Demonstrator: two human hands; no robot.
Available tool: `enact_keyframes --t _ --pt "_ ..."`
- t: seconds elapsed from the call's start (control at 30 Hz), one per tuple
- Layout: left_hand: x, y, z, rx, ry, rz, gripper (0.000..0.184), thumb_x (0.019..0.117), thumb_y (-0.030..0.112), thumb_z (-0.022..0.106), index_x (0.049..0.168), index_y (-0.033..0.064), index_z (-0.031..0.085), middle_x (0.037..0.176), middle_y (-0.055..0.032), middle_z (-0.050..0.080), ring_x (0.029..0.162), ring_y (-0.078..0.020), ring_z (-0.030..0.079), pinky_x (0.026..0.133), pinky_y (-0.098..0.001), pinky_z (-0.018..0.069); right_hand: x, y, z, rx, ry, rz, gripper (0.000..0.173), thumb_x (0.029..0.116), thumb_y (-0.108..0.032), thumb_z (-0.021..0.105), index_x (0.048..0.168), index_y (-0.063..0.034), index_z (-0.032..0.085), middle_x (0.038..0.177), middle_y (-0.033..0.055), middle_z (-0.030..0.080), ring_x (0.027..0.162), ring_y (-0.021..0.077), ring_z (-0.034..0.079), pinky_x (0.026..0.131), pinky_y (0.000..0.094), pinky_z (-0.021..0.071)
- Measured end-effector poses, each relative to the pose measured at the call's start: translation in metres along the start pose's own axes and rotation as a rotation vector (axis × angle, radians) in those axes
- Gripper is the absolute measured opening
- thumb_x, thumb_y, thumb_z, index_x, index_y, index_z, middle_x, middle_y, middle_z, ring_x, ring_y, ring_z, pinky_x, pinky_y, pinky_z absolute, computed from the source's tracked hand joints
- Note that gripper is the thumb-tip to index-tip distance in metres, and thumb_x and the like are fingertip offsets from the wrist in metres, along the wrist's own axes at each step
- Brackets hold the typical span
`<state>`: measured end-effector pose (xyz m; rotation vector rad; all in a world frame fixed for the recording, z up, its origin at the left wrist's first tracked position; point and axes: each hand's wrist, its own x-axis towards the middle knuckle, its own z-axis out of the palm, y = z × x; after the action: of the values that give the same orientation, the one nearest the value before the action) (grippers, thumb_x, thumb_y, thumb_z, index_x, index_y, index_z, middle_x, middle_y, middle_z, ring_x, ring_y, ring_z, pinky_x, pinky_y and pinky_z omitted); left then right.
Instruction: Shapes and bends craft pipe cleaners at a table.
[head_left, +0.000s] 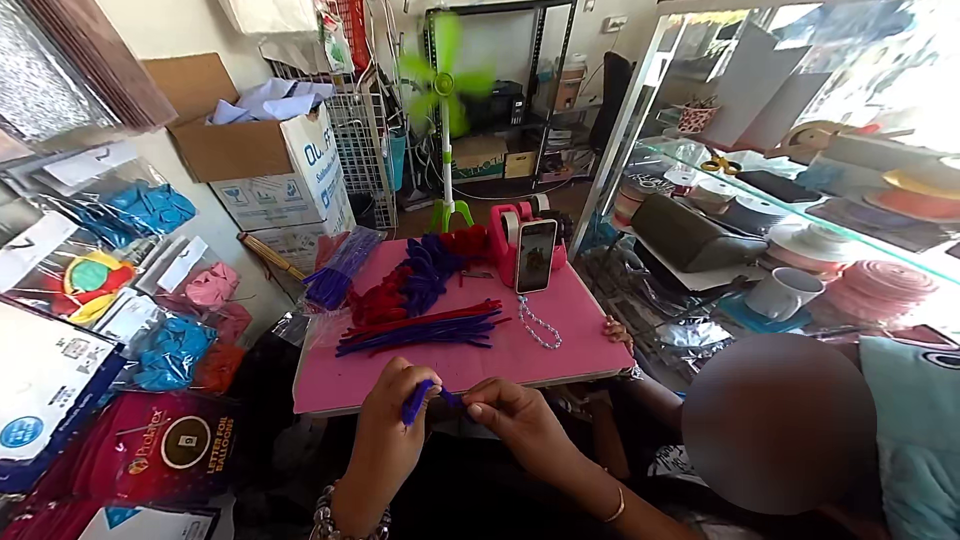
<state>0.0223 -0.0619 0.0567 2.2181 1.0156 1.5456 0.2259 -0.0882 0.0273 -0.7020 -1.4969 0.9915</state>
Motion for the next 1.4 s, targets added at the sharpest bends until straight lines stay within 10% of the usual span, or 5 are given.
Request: enact_keyframes --t 0.43,0.73,0.93,1.13,1.4 --pt "0.003 -0.002 0.026 -0.410 0.123 -0.056 0.011 0.1019 0.026 0.063 0.101 0.0169 0.068 0.095 0.0092 0.063 0.085 0.0039 0.060 0.074 -0.0121 0.0521 -0.003 -0.002 0.018 1.211 -0.447 0.616 0.017 0.1049 -0.026 0.058 0.099 -0.0161 0.070 0.091 -0.0014 0.068 0.086 0.0095 0.068 0.075 0.0243 0.0561" --pt "-0.002 -0.011 0.013 -0.256 -0.114 -0.287 0.013 0.0972 0.016 0.067 0.101 0.0053 0.071 0.092 0.0036 0.070 0.080 0.0031 0.064 0.074 -0.0136 0.0545 -0.003 -0.005 -0.009 -0.162 0.104 -0.054 0.013 0.1019 -0.016 0.062 0.098 -0.0046 0.067 0.083 -0.0040 0.069 0.072 -0.0026 0.063 0.066 0.0149 0.0535" --pt "0.007 0.008 -0.001 -0.770 -0.223 -0.683 0.013 0.0990 0.005 0.061 0.108 0.0069 0.070 0.087 0.0019 0.071 0.059 0.0004 0.059 0.052 -0.0136 0.0492 0.014 -0.015 -0.038 -0.337 -0.150 0.204 0.019 0.1013 -0.022 0.061 0.103 -0.0049 0.068 0.091 -0.0004 0.067 0.078 0.0003 0.061 0.070 0.0173 0.0508" --pt "0.008 0.009 -0.002 -0.520 -0.313 -0.638 0.009 0.0977 0.014 0.066 0.104 0.0076 0.067 0.076 0.0068 0.066 0.056 0.0021 0.055 0.050 -0.0134 0.0459 0.022 -0.038 -0.043 -0.474 -0.083 -0.015 0.037 0.0958 -0.021 0.064 0.131 -0.0096 0.064 0.138 0.0063 0.062 0.131 0.0166 0.054 0.101 0.0367 0.0490" --pt "0.007 0.018 -0.004 -0.584 -0.325 -0.583 0.027 0.0952 0.014 0.071 0.119 0.0075 0.059 0.090 0.0030 0.070 0.062 -0.0012 0.060 0.053 -0.0153 0.0493 0.031 -0.027 -0.005 -0.053 -0.120 0.071 0.028 0.0974 -0.009 0.068 0.123 0.0022 0.067 0.107 0.0049 0.074 0.087 0.0059 0.071 0.080 0.0228 0.0605"
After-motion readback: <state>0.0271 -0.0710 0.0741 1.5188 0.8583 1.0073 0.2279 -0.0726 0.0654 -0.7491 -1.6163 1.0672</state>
